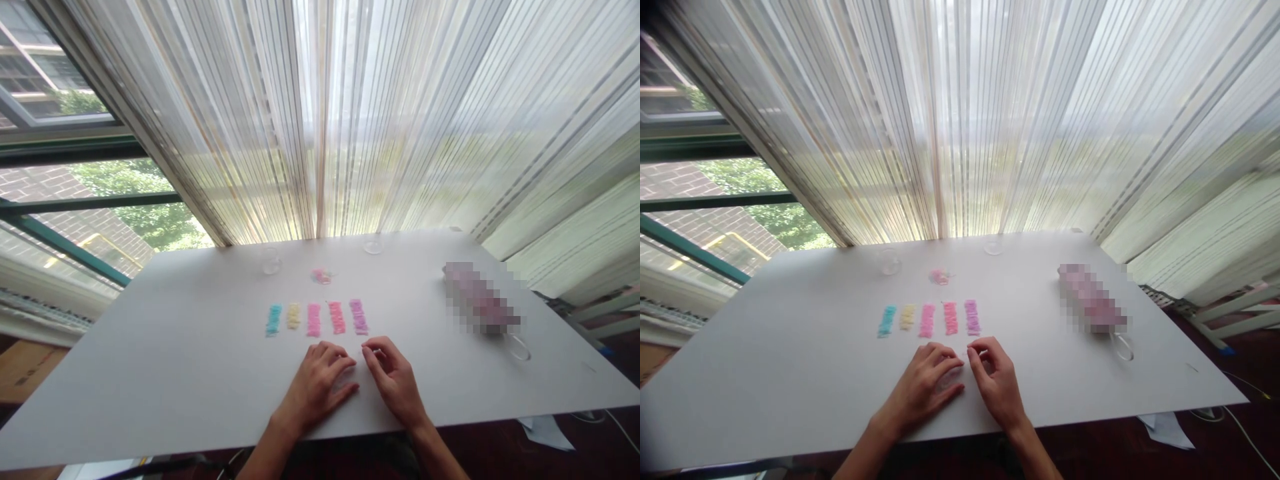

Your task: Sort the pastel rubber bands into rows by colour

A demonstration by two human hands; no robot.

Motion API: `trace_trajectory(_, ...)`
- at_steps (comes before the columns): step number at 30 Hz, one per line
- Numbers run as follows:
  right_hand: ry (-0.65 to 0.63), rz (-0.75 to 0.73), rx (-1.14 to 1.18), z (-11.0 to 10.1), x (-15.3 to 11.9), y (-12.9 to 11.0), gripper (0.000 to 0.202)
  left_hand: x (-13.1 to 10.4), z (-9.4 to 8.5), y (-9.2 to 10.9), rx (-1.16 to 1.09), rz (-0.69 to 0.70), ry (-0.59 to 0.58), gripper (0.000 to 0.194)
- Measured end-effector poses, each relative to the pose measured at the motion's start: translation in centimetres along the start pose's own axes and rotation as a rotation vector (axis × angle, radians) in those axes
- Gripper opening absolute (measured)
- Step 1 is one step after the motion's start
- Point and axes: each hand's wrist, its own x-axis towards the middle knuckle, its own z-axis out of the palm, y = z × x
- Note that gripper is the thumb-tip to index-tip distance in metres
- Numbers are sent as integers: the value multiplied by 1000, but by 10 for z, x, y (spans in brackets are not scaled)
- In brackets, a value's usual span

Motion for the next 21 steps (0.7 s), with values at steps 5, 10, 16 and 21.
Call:
trace_trajectory(5, 107, -12, -18, 0, -1, 3, 26, 4, 1, 1, -9, -6, 4, 21)
trace_trajectory(10, 126, 0, -27, 1, 1, 3, 25, 5, 0, 1, -90, 2, 19, 3)
trace_trajectory(16, 84, 8, -29, 1, 2, -2, 26, -3, -11, -6, -284, -33, 188, 9)
trace_trajectory(21, 13, 22, -16, 2, 3, -3, 26, -14, -22, -18, -193, -100, 212, 14)
